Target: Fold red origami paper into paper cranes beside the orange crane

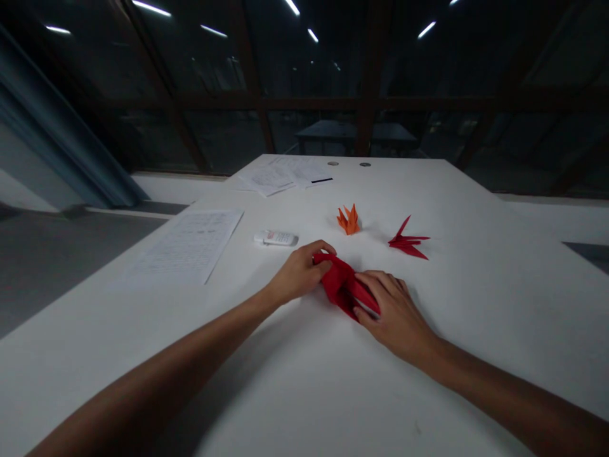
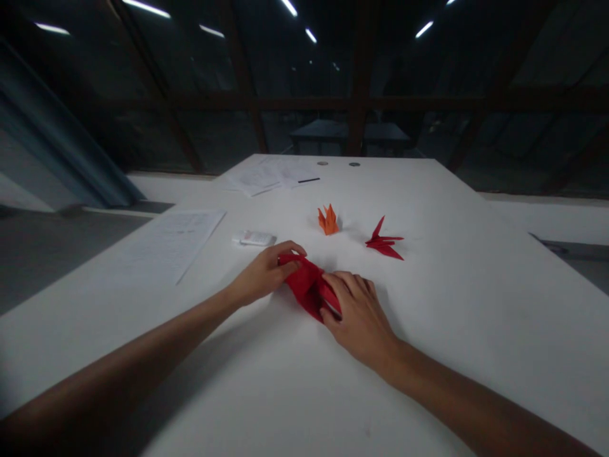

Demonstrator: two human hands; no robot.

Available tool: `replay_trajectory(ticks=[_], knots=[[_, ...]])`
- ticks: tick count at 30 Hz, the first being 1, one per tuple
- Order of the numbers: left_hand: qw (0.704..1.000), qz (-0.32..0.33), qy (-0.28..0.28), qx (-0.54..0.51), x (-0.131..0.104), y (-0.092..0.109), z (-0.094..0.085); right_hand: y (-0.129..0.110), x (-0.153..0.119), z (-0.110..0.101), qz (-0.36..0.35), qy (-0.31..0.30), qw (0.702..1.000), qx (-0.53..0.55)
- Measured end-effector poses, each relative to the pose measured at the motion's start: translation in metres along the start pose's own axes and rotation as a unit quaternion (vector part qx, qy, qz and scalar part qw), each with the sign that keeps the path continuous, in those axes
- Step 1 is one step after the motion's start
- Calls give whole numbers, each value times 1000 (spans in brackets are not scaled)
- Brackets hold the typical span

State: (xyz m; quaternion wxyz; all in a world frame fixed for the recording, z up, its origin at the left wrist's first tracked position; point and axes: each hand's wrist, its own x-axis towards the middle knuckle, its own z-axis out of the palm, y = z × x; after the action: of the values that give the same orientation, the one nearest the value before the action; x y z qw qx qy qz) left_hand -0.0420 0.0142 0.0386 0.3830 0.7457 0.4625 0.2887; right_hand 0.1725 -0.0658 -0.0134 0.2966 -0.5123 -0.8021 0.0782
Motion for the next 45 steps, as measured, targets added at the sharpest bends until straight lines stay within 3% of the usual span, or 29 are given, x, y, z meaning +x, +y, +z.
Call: replay_trajectory(ticks=[5,9,12,15,20,24,26,31,33,45], knots=[[993,-6,-23,-114,5,-13,2,-1,0,0,-22,9,1000,6],[994,-40,-28,-99,7,-15,2,-3,0,-1,-62,-16,998,-4],[990,-75,-68,-97,6,-10,-3,-4,-2,-2,-79,-29,996,-16],[991,-68,-94,-73,4,-9,-8,-6,-3,-2,-74,-31,997,-16],[999,-31,-36,3,6,-21,-5,-8,-3,-5,-58,-26,998,-12],[999,-21,-11,28,6,-23,-1,-11,-4,-7,-86,-35,996,-18],[999,-16,-33,-5,4,-21,-1,-12,-5,-7,-94,-37,995,-22],[981,26,-163,-101,1,-19,-10,-11,-6,-5,-78,-25,996,-31],[978,37,-179,-103,1,-21,-13,-9,-5,-4,-76,-26,996,-28],[995,5,-57,-78,4,-40,6,-6,-3,-2,-38,-9,999,9]])
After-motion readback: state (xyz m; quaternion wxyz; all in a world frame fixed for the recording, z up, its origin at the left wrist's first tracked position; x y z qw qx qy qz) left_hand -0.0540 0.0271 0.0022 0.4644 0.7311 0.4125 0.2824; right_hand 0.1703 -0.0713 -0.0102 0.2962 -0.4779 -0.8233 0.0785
